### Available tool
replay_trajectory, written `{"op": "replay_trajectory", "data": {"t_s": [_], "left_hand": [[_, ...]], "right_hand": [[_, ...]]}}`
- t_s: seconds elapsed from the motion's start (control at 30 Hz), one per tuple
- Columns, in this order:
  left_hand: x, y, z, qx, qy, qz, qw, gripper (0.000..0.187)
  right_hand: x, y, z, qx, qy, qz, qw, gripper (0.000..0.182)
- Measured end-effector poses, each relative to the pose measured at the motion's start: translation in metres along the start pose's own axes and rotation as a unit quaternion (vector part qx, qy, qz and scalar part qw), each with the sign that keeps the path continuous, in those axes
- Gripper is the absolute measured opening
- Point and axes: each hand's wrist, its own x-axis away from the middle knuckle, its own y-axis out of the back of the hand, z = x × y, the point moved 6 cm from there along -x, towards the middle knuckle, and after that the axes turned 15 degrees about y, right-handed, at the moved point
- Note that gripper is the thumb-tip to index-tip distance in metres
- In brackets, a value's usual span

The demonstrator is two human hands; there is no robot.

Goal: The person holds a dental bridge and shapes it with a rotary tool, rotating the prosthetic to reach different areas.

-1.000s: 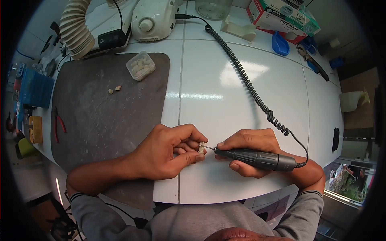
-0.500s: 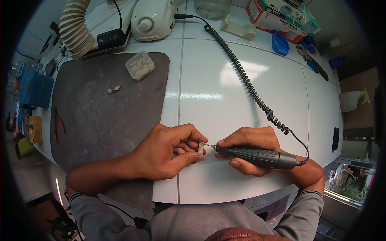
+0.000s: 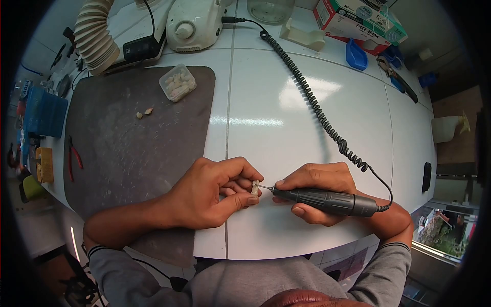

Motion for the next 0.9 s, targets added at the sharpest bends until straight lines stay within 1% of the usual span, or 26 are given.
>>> {"op": "replay_trajectory", "data": {"t_s": [0.9], "left_hand": [[-0.0002, 0.0000, 0.0002, -0.010, 0.000, 0.003, 1.000, 0.031]], "right_hand": [[0.0015, 0.0022, -0.0026, -0.002, -0.023, -0.005, 1.000, 0.037]]}}
